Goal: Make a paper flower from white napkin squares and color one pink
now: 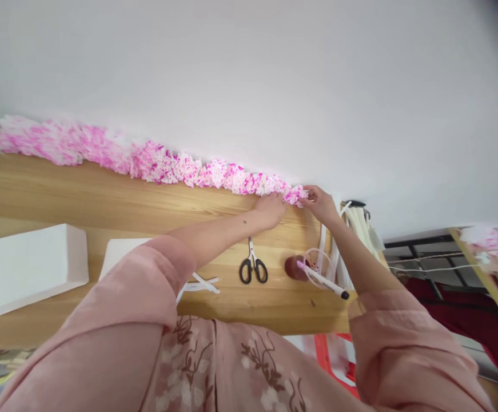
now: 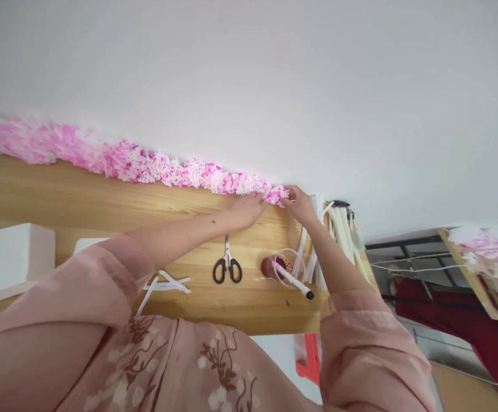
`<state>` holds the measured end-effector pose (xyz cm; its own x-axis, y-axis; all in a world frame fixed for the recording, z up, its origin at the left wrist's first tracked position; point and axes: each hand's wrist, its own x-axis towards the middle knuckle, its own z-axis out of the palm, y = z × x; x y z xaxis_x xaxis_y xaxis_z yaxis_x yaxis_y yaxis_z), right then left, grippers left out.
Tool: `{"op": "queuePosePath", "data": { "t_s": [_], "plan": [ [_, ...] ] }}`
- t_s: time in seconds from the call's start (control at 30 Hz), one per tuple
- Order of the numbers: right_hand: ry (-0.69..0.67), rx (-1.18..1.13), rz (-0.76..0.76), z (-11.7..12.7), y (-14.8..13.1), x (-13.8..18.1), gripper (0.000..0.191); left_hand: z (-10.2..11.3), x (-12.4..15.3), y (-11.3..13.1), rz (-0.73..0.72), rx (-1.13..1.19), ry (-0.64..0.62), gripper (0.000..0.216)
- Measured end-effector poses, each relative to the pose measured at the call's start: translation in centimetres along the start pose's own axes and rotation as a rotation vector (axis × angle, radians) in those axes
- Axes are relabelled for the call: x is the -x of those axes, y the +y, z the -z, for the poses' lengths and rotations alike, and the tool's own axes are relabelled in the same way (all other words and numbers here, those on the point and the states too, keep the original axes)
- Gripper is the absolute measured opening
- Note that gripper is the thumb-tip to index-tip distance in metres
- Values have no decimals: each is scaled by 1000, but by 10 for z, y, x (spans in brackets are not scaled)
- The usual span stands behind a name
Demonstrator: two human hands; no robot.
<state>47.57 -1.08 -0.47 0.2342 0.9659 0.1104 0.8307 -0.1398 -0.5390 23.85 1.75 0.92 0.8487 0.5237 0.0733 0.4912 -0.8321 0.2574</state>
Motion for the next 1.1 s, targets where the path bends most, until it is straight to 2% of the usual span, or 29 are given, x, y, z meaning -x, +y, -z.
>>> {"op": "queuePosePath", "data": {
  "t_s": [0.3,0.5,0.77,0.9,1.0,1.1],
  "plan": [
    [-17,53,18,-7,-13,-1,37,-4,0,-7,29,-9,14,40],
    [-44,25,42,-8,-14,-1,37,3,8,0,41,-6,9,41],
    [-29,13,37,-9,-10,-2,46,25,18,6,-79,15,-27,33],
    [-86,29,73,-7,-11,-3,43,28,22,0,11,-23,37,35],
    [-123,47,70,-6,-12,-4,41,24,25,-4,100,-55,96,34],
    [-135,49,69,-6,-14,-4,41,17,27,-7,134,-71,100,33]
  ]
}}
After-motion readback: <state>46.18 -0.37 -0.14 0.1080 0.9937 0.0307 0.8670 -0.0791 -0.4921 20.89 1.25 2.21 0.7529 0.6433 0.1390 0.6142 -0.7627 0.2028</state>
